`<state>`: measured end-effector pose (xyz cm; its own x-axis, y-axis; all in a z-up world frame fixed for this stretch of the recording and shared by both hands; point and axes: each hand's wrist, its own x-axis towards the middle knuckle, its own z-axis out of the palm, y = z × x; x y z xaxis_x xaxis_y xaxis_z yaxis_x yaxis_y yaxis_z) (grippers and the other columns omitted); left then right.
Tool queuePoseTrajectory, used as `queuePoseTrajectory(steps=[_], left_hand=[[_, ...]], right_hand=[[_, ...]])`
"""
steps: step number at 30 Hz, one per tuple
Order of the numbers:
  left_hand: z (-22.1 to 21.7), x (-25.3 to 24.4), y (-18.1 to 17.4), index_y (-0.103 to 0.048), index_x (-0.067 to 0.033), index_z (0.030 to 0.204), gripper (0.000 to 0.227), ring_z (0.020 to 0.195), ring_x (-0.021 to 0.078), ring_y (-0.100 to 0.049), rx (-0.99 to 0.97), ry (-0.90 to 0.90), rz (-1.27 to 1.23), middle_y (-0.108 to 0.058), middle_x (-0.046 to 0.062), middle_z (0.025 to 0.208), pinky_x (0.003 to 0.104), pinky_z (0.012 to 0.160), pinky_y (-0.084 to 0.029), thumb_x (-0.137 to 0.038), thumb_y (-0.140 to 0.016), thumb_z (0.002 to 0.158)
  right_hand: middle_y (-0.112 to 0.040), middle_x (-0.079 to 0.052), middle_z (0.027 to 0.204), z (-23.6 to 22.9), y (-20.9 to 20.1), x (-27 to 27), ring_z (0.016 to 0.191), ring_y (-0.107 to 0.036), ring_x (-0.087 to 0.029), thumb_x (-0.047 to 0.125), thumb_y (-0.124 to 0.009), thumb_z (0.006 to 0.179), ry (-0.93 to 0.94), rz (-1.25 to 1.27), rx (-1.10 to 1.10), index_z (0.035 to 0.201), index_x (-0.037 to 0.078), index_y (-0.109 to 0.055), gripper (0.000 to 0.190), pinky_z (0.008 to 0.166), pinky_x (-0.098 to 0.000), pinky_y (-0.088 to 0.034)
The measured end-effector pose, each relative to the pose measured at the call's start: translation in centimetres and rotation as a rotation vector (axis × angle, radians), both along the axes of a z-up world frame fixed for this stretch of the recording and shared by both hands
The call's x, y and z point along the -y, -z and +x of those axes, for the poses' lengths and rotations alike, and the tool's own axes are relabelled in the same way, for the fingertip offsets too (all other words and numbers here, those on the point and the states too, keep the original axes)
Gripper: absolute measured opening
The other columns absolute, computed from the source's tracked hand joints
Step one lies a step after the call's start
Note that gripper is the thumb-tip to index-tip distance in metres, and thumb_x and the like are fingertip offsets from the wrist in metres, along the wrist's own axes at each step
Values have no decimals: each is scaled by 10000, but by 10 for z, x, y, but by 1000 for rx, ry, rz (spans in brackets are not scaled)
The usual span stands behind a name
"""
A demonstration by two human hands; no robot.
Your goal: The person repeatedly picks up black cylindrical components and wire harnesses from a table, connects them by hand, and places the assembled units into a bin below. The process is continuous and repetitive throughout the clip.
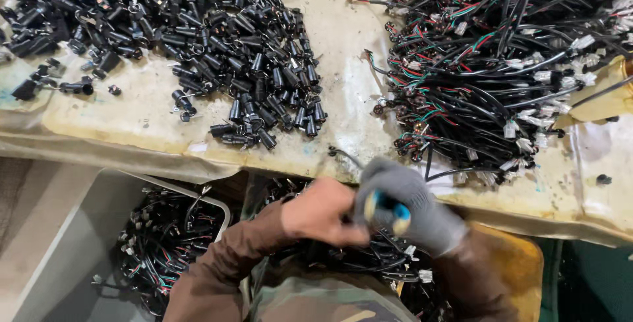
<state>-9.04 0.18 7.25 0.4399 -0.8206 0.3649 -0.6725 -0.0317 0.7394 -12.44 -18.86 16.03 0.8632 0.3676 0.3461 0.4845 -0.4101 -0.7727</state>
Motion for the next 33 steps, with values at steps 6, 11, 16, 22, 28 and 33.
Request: queuePoseTrajectory(steps=[6,11,16,22,28,33], left_hand=[[-29,3,-6,-699,-138,905,229,671,303,-669,86,-288,-110,-672,64,743,420,587,-489,-267,-814,754],[-69,23,5,-690,-79,951,353,578,310,-605,193,-158,-164,-601,79,689,444,512,-440,-305,-861,740],[-92,29,23,-653,-111,943,295,625,290,-618,-21,-164,-166,-599,64,746,402,537,-467,-316,-835,834],[-44,28,-15,-649,-107,945,251,791,309,-628,188,-73,79,-634,69,832,442,663,-470,-283,-767,810],[-11,-46,-59,-674,-142,1225,341,1184,301,-563,63,523,-20,-658,74,1206,476,1026,-391,-186,-666,886],[-45,-46,-37,-622,-56,1322,541,1274,407,-501,159,406,225,-562,200,1372,512,1052,-388,-139,-675,790]], right_hand=[[-536,-41,821,-39,33,6,726,-523,-199,139,-743,822,88,450,-81,918,68,-579,203,644,-314,-444],[-501,-43,683,-76,48,29,547,-455,-202,547,-700,930,-403,1304,-570,756,119,-507,501,515,-317,-389],[-495,-38,590,-90,46,13,513,-477,-211,540,-667,997,-251,1219,-445,697,109,-512,548,543,-367,-429],[-576,-24,556,-68,41,15,486,-579,-159,397,-669,962,-165,881,171,644,88,-573,454,459,-283,-504],[-678,-70,897,-70,30,104,817,-653,-215,60,-755,859,291,179,29,989,88,-668,160,791,-348,-535],[-761,-73,942,-37,102,125,837,-758,-267,-11,-748,697,251,-552,-182,1098,96,-703,417,692,-366,-587]])
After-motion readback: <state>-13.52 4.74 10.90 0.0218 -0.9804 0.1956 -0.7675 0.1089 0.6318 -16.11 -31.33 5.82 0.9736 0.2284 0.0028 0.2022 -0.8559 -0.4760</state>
